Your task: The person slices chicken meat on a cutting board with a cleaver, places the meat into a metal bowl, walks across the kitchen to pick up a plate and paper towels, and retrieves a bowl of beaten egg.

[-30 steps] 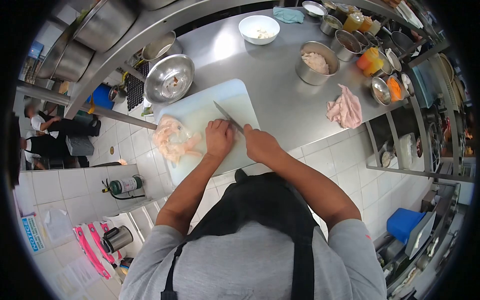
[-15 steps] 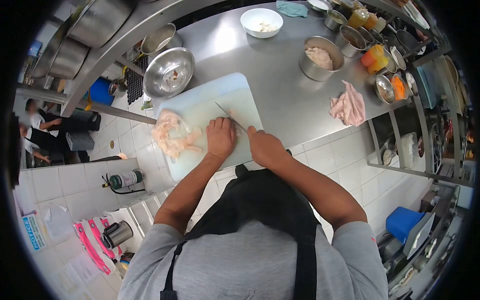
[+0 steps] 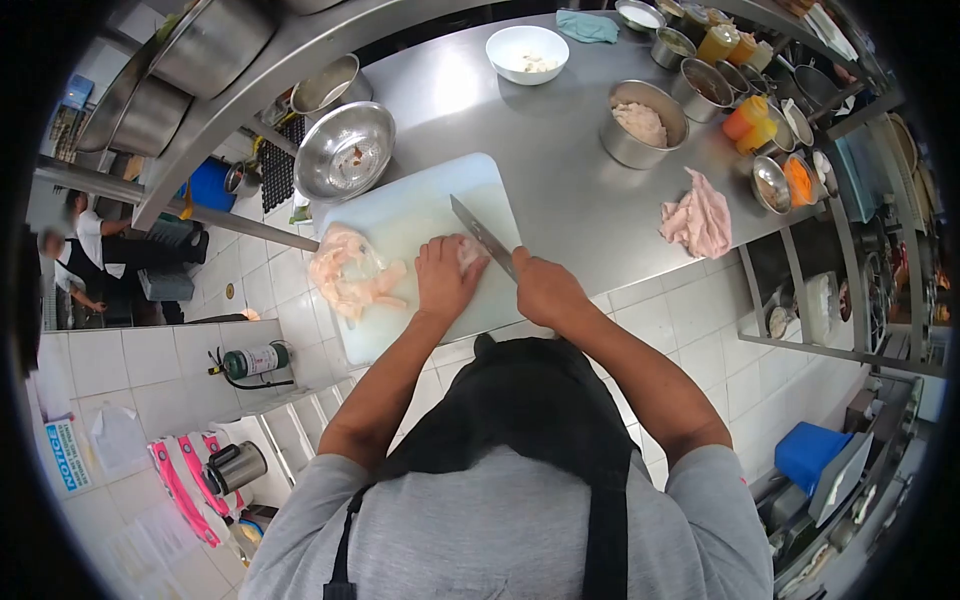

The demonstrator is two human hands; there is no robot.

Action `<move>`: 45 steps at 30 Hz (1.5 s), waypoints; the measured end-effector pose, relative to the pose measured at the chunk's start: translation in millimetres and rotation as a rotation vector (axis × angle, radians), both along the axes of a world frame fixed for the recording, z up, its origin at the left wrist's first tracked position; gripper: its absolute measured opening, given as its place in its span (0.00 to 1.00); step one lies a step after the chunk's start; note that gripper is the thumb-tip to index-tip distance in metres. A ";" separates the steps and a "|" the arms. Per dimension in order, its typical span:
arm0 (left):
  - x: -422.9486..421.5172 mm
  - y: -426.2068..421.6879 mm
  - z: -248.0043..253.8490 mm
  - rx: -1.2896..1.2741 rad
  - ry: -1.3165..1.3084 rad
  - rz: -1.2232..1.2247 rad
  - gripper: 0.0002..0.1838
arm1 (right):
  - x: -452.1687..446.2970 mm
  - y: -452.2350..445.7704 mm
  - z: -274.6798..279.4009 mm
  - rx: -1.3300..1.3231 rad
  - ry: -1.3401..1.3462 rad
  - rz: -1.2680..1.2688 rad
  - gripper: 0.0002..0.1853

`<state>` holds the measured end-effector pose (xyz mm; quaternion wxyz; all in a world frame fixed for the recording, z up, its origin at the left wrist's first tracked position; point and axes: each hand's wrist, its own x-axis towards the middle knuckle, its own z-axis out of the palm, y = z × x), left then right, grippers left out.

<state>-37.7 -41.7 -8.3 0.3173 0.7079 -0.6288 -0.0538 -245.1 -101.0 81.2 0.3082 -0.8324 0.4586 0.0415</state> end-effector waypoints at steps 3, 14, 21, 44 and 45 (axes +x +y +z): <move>14.6 -0.7 -9.5 -0.144 0.082 -0.012 0.15 | -9.2 11.5 6.3 -0.077 -0.027 0.026 0.12; 3.4 -9.7 -15.6 -0.024 -0.084 0.014 0.07 | -18.3 34.6 21.7 -0.172 0.069 0.158 0.10; 5.3 -13.0 -24.0 0.010 -0.097 -0.001 0.08 | 8.9 7.5 -12.5 -0.140 -0.071 0.100 0.10; 7.7 -11.6 -39.5 0.119 -0.077 0.027 0.07 | 3.9 32.8 9.6 -0.029 -0.015 0.066 0.22; 5.4 -8.9 -26.8 0.107 -0.124 0.028 0.07 | 5.1 26.8 -20.2 -0.117 -0.065 0.107 0.19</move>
